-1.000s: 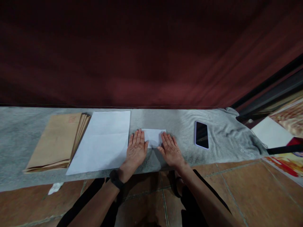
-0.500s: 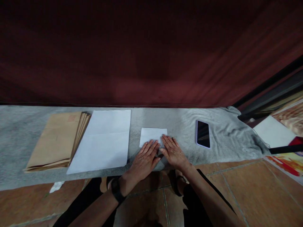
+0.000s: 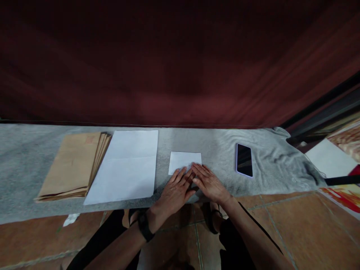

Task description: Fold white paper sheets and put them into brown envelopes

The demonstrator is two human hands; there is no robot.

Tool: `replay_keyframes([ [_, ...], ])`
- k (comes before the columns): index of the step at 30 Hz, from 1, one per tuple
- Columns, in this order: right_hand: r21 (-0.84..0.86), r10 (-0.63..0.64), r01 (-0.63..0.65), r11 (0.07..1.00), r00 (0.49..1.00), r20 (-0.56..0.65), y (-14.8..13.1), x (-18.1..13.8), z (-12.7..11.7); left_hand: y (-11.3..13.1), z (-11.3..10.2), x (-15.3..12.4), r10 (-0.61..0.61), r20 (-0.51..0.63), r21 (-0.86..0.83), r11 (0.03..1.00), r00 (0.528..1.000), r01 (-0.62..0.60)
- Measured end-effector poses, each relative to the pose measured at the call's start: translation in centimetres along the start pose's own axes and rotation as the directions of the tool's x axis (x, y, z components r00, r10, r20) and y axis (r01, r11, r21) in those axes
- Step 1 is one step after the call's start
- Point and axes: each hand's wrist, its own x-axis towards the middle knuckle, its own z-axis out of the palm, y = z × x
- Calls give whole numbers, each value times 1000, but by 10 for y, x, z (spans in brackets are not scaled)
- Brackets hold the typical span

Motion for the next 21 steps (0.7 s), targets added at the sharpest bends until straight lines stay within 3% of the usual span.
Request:
replay_keyframes([
  [21, -50, 59, -64, 997, 994, -94, 9, -7, 7, -1, 10, 37, -47, 24, 24, 999, 999, 46],
])
